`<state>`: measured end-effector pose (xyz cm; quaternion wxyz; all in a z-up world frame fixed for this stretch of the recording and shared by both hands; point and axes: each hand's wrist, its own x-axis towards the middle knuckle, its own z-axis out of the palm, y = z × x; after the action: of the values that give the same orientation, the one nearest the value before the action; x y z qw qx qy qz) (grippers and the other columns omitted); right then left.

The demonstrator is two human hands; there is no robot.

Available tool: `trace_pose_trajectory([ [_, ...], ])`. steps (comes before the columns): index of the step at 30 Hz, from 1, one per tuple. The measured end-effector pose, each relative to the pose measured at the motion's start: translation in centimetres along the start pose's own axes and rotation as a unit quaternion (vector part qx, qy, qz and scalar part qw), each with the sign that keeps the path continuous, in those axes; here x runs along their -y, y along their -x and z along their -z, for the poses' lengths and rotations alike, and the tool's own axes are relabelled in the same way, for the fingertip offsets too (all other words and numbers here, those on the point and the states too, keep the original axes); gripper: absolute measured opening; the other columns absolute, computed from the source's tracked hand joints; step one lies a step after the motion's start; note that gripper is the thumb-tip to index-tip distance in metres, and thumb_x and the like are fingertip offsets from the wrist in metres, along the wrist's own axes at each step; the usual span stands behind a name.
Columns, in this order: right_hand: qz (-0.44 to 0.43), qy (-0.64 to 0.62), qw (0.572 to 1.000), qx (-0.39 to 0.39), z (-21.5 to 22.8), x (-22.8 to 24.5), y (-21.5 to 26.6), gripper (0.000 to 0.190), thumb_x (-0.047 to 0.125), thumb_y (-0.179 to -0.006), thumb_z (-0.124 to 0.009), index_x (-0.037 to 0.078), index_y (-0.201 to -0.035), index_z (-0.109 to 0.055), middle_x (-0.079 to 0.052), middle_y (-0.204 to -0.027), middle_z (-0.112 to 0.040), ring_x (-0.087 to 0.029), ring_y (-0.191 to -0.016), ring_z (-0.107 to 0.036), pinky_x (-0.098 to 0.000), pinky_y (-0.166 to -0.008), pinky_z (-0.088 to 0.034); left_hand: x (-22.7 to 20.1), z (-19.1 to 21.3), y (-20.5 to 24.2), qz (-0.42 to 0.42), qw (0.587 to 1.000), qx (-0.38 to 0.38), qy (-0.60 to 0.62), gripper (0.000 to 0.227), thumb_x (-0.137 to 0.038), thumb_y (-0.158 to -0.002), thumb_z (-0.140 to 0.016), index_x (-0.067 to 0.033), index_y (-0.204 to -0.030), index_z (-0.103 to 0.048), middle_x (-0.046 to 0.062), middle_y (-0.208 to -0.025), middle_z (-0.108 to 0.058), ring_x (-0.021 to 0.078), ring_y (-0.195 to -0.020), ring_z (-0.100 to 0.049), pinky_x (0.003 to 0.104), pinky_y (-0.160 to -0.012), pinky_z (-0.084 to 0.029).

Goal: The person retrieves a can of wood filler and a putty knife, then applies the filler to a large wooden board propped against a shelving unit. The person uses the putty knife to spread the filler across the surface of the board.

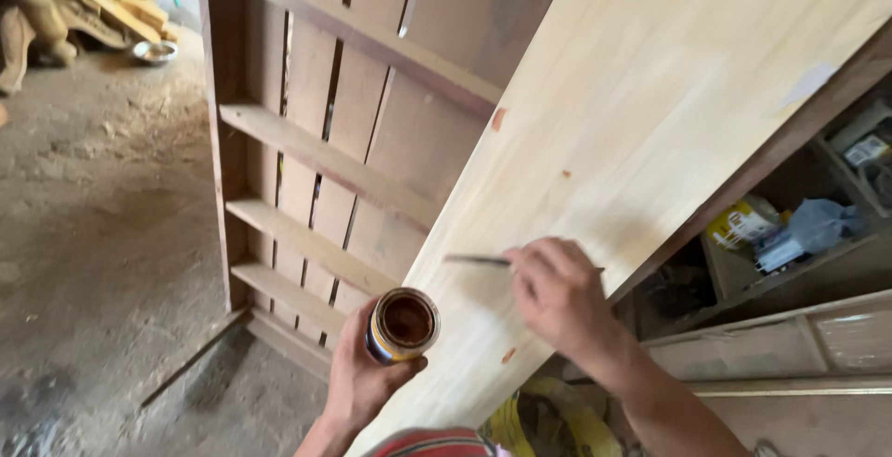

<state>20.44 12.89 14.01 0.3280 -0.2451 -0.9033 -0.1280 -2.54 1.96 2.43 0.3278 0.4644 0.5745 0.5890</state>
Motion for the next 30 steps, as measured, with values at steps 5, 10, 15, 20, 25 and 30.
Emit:
trace_pose_trajectory([
  [5, -0.023, 0.201, 0.967, -0.155, 6.5, -7.0, -4.7, 0.013, -0.001, -0.094, -0.068, 0.000, -0.106, -0.072, -0.015, -0.094, -0.069, -0.031, -0.085, -0.067, -0.0420, -0.074, -0.055, -2.4, 0.5, -0.8, -0.008, 0.999, 0.030, -0.018, 0.094, -0.008, -0.052, -0.092, -0.0087, -0.138, -0.056, 0.008, -0.125, -0.067, 0.0208, -0.120, -0.063, 0.035, -0.102, -0.050],
  [10, -0.048, 0.222, 0.951, -0.209, 9.8, -13.3, -10.1, 0.020, -0.003, -0.102, -0.065, -0.003, -0.122, -0.068, -0.018, -0.104, -0.064, -0.037, -0.092, -0.066, -0.0449, -0.077, -0.054, -4.9, 0.4, -1.1, -0.027, 0.996, 0.042, 0.081, 0.095, -0.008, -0.050, -0.092, -0.0076, -0.137, -0.055, 0.007, -0.123, -0.070, 0.0197, -0.119, -0.067, 0.035, -0.103, -0.051],
  [15, -0.056, 0.246, 0.937, -0.240, 10.7, -17.3, -14.7, 0.021, -0.004, -0.100, -0.066, 0.000, -0.120, -0.071, -0.017, -0.109, -0.061, -0.035, -0.092, -0.065, -0.0439, -0.076, -0.054, -6.8, -0.5, -1.7, -0.014, 0.999, 0.034, 0.027, 0.096, -0.008, -0.050, -0.092, -0.0104, -0.139, -0.056, 0.006, -0.119, -0.071, 0.0191, -0.117, -0.066, 0.035, -0.101, -0.051],
  [20, -0.065, 0.254, 0.933, -0.247, 10.5, -20.6, -18.0, 0.029, -0.005, -0.095, -0.067, 0.006, -0.119, -0.078, -0.012, -0.108, -0.062, -0.033, -0.101, -0.062, -0.0435, -0.083, -0.053, -8.3, -1.1, -2.3, -0.039, 0.998, 0.052, 0.001, 0.093, -0.011, -0.051, -0.091, -0.0107, -0.138, -0.057, 0.006, -0.120, -0.069, 0.0207, -0.117, -0.066, 0.035, -0.100, -0.052],
  [25, -0.056, 0.263, 0.930, -0.250, 9.4, -21.8, -20.4, 0.035, -0.005, -0.092, -0.067, 0.009, -0.121, -0.080, -0.010, -0.107, -0.060, -0.032, -0.103, -0.058, -0.0430, -0.084, -0.053, -8.4, -1.1, -2.3, -0.030, 0.997, 0.070, 0.003, 0.094, -0.011, -0.050, -0.092, -0.0116, -0.137, -0.057, 0.006, -0.119, -0.069, 0.0199, -0.118, -0.066, 0.035, -0.102, -0.051],
  [30, -0.043, 0.300, 0.922, -0.240, 9.8, -21.8, -20.8, 0.037, -0.007, -0.089, -0.066, 0.009, -0.120, -0.079, -0.012, -0.109, -0.056, -0.032, -0.104, -0.053, -0.0426, -0.082, -0.051, -7.5, -1.4, -2.8, -0.011, 0.996, 0.086, 0.017, 0.095, -0.011, -0.050, -0.092, -0.0120, -0.138, -0.057, 0.005, -0.122, -0.068, 0.0187, -0.120, -0.065, 0.034, -0.105, -0.049],
])
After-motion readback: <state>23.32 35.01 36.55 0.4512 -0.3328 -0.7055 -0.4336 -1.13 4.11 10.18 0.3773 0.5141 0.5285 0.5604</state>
